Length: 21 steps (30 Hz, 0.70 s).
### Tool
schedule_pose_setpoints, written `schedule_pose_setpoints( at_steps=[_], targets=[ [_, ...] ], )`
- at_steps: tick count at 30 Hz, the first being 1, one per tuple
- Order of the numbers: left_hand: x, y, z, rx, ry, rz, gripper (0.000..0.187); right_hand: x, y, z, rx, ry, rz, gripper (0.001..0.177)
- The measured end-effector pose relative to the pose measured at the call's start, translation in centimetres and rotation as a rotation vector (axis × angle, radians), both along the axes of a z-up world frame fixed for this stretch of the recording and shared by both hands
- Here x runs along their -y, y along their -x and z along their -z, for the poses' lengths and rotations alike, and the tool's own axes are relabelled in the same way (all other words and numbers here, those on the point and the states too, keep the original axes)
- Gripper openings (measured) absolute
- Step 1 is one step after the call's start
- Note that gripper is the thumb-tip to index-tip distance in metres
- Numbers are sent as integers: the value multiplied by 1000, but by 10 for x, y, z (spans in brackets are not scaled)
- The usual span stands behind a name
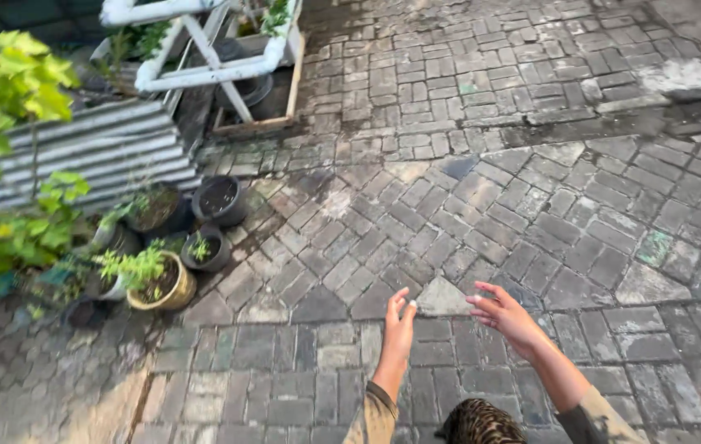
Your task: The person moves seedling pots and polybags by hand, shifting them on the ground.
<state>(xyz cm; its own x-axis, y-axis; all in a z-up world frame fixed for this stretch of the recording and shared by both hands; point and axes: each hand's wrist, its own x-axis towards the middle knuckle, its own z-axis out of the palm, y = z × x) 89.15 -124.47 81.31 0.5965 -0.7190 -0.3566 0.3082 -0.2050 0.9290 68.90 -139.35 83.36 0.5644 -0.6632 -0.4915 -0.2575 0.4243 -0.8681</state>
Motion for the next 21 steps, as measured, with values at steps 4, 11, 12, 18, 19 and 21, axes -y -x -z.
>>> schedule_pose_setpoints(
  at_steps=[4,11,12,18,19,21],
  targets=[
    [115,-43,21,9,140,138,47,105,-11,40,-1,-16,153,56],
    [376,-154,17,-58,219,151,47,371,-126,37,-57,60,150,54],
    [389,-160,17,-149,97,118,50,384,-140,37,-134,51,109,54],
    [524,-266,9,-27,92,39,55,565,-312,-77,113,212,9,55],
    [543,-284,19,-29,100,11,55,591,-334,-81,113,218,-19,55],
    [599,-334,37,-12,47,-11,54,653,-387,-92,236,278,-51,57]
  ],
)
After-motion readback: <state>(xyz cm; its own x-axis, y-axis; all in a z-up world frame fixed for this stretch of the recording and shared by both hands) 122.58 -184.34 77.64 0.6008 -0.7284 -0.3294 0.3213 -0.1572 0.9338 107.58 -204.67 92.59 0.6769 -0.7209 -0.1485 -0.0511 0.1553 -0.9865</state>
